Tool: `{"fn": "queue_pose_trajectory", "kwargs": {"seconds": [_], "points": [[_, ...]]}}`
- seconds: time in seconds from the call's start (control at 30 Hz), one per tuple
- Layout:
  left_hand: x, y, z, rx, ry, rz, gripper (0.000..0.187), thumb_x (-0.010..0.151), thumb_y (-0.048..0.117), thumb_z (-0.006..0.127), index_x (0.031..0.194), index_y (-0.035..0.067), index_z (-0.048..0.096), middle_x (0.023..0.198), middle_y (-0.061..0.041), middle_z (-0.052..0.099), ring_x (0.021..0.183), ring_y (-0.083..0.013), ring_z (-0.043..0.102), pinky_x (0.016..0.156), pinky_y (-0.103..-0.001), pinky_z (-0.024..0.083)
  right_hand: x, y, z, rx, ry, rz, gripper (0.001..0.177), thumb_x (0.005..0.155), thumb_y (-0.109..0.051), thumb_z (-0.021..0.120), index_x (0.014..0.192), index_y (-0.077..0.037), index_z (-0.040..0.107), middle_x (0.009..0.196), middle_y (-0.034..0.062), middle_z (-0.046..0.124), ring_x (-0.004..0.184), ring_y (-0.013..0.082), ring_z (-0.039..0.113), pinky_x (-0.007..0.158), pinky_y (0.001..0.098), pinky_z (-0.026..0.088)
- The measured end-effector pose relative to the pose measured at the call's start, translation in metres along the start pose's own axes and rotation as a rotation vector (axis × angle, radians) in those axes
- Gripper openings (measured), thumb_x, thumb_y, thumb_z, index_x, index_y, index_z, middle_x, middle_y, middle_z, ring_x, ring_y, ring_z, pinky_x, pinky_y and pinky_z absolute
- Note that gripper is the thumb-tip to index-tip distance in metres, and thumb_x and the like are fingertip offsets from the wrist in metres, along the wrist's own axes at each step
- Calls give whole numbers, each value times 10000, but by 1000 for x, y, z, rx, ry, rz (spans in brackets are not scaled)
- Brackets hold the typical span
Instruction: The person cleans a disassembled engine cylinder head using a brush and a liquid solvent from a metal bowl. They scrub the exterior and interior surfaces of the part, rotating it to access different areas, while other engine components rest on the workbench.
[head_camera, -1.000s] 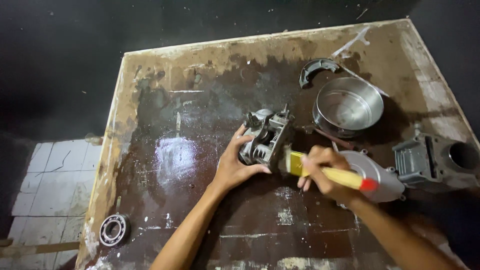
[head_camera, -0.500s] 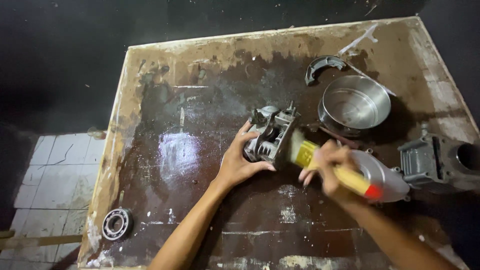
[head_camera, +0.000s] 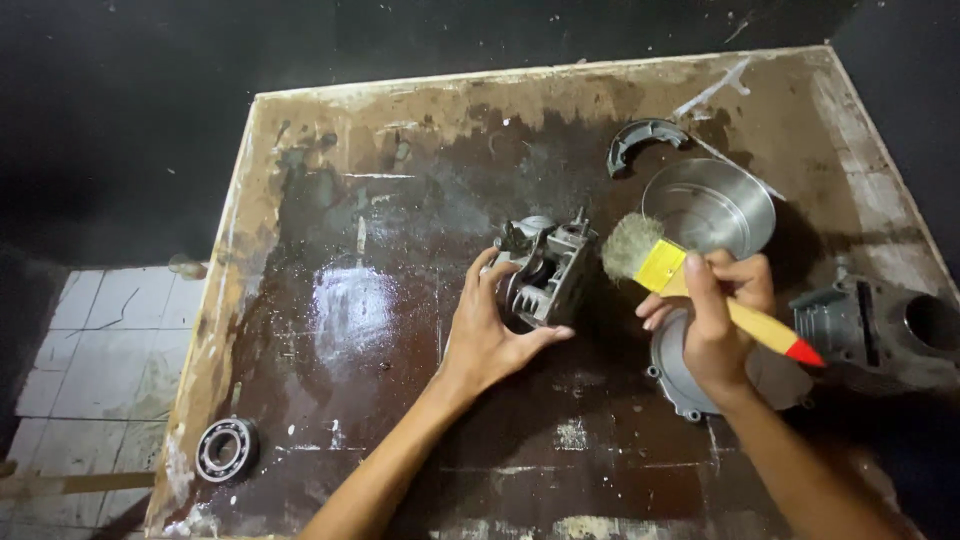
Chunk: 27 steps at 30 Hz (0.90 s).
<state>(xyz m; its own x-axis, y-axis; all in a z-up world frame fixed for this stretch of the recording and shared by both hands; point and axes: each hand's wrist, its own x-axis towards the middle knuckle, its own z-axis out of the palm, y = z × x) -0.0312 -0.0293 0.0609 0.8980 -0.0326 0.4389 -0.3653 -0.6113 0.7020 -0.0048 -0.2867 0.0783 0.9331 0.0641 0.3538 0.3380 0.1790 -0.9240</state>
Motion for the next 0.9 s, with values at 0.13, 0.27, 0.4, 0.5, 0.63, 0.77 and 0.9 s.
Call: {"fn": "queue_pose_trajectory", "kwargs": {"seconds": [0.13,0.27,0.4,0.5,0.63,0.77,0.9], "points": [[20,23,-14,-70,-72,-305,1006,625,487,881,1428,61,452,1356,-220,611,1265,-378,627,1042,-452,525,-7,7,8,-131,-70,-61,118,1048,-111,533,1025,-35,446,818,148,613,547,237,684,406,317,570],[35,19,-15,-31,-128,-227,1094,593,424,881,1487,39,380,1317,-268,598,1232,-422,599,1019,-473,498,-9,6,9,-59,-95,47,149,1027,-87,563,965,-39,437,768,137,596,517,227,650,390,310,532],[53,3,-20,-11,-170,-232,1045,610,493,852,1480,128,402,1283,-261,658,1174,-399,657,1012,-461,512,-1,4,12,62,-35,92,181,1034,-63,565,936,-57,414,714,119,563,478,212,610,374,303,491],[67,10,-39,-104,-237,-437,960,617,555,808,1440,226,440,1254,-216,692,1113,-366,699,979,-437,537,-5,0,16,26,-50,67,175,1035,-57,550,917,-54,420,688,121,574,482,217,618,380,305,497],[76,-15,-39,-138,-167,-520,899,636,568,793,1414,242,481,1174,-224,720,1110,-340,710,959,-426,545,-8,-6,15,30,-68,40,167,1036,-58,546,918,-54,427,683,118,580,490,217,623,394,301,504],[76,-32,-31,-192,-97,-526,792,712,585,778,1369,215,532,1178,-214,726,1116,-311,707,972,-414,519,-4,-3,10,46,-45,44,158,1029,-58,545,921,-57,429,692,112,581,496,214,624,404,299,504],[84,-12,-41,-180,-177,-614,790,666,565,755,1351,229,553,1084,-214,772,1044,-292,732,951,-396,520,-1,3,5,36,-4,59,168,1021,-55,547,908,-63,423,692,103,568,481,211,618,387,299,501]]}}
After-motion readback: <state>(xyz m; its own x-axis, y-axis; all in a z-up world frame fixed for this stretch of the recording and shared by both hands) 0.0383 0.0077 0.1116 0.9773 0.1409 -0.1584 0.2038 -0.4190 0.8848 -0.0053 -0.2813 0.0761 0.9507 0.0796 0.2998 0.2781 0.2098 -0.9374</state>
